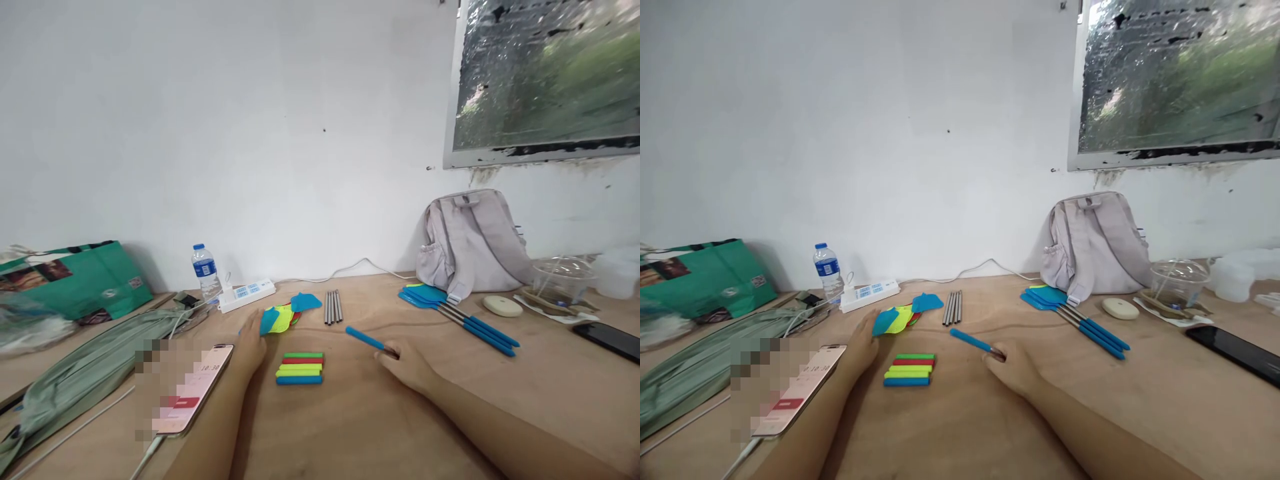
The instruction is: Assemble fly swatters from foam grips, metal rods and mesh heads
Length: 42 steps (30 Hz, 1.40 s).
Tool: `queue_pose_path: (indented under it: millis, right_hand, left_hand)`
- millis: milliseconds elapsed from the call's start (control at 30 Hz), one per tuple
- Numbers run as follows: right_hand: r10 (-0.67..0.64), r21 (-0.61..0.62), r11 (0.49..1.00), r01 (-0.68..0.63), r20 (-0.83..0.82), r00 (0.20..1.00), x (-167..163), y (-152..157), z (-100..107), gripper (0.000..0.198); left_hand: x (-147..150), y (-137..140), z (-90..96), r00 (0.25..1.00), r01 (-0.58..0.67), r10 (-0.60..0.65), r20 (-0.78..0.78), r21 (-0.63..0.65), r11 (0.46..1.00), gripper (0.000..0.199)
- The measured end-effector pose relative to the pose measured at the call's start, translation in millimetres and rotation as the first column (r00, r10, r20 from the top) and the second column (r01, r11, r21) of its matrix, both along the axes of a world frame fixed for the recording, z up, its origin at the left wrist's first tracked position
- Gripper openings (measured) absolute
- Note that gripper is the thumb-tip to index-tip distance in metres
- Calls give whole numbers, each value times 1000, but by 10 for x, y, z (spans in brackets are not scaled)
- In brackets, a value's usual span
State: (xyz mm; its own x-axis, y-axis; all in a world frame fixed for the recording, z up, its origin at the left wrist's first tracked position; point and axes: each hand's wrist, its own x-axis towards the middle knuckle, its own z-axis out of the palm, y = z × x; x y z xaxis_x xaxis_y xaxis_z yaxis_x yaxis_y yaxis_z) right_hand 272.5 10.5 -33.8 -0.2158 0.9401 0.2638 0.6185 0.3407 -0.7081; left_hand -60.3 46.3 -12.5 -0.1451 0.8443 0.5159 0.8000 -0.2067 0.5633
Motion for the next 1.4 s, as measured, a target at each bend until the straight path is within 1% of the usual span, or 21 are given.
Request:
queue_pose_path:
  millis: [33, 100, 167, 267, 333, 400, 433, 467, 500, 533, 567, 600, 633, 700, 767, 833, 967, 1100, 1200, 1300, 1400]
  right_hand:
    - [-9, -36, 999, 5, -106, 994, 13, 23, -21, 30]
    - [-25, -100, 995, -7, -322, 946, 35, 72, -62, 35]
    - [-24, -133, 990, -42, -463, 886, 53, 120, -89, 41]
    - [23, -70, 995, -73, -543, 840, 75, 175, -96, 49]
    - [45, -2, 998, -56, -557, 830, 89, 194, -89, 52]
    - [36, 23, 999, -28, -551, 834, 98, 197, -80, 53]
    - [22, 7, 1000, -21, -548, 836, 99, 194, -76, 51]
    - [13, -14, 1000, -25, -558, 830, 96, 187, -70, 48]
    - [10, -32, 999, -35, -586, 810, 88, 178, -61, 45]
    - [11, -42, 998, -49, -634, 773, 76, 165, -48, 40]
    - [11, -46, 997, -60, -694, 719, 61, 148, -30, 36]
    - [10, -46, 997, -68, -758, 652, 44, 128, -7, 32]
    - [6, -44, 996, -73, -814, 581, 28, 106, 21, 31]
    - [-7, -50, 995, -84, -894, 448, 5, 56, 83, 34]
    - [-13, -54, 993, -104, -932, 363, 4, 9, 140, 34]
    - [-9, -51, 991, -122, -945, 328, 21, -27, 177, 31]
    - [9, -43, 986, -158, -948, 320, 71, -64, 183, 23]
    - [45, -35, 965, -261, -954, 296, 96, -87, 165, 14]
    - [80, -25, 955, -296, -938, 338, 110, -102, 174, 19]
    - [99, -23, 959, -283, -908, 408, 129, -112, 199, 31]
    - [118, -21, 955, -297, -889, 442, 148, -122, 220, 44]
  left_hand:
    - [-63, 47, -39, 1000, -16, 15, -8, -44, 999, 54]
    - [-134, 100, -93, 999, -33, 32, -13, -107, 994, 50]
    - [-153, 109, -112, 999, -35, 35, -6, -135, 990, 47]
    - [-137, 82, -97, 999, -26, 29, 19, -147, 989, 43]
    - [-112, 55, -68, 999, -16, 22, 45, -135, 991, 39]
    - [-59, 25, -21, 998, -14, 21, 66, -100, 995, 34]
    - [-16, 7, 10, 993, -18, 26, 115, -69, 997, 31]
    - [40, -14, 46, 976, -29, 35, 213, -29, 999, 28]
    - [110, -37, 85, 936, -37, 31, 351, 10, 999, 26]
    - [192, -65, 126, 848, -36, 7, 530, 44, 998, 25]
    - [284, -97, 165, 707, -39, -21, 706, 69, 997, 24]
    - [382, -133, 200, 568, 35, -88, 818, 83, 996, 25]
    - [482, -173, 228, 442, 93, -115, 890, 81, 992, 24]
    - [672, -259, 257, 276, 222, -129, 952, 67, 973, 20]
    - [829, -340, 251, 208, 307, -127, 970, 59, 950, 18]
    - [943, -405, 222, 192, 365, -121, 974, 44, 930, 20]
    - [1059, -462, 152, 193, 459, -126, 973, 24, 888, 26]
    - [1088, -473, 123, 175, 505, -137, 975, 31, 862, 34]
    - [1091, -482, 130, 184, 523, -144, 972, 27, 852, 37]
    - [1093, -490, 144, 177, 526, -152, 972, 37, 850, 39]
    - [1097, -496, 153, 167, 516, -168, 971, 59, 854, 41]
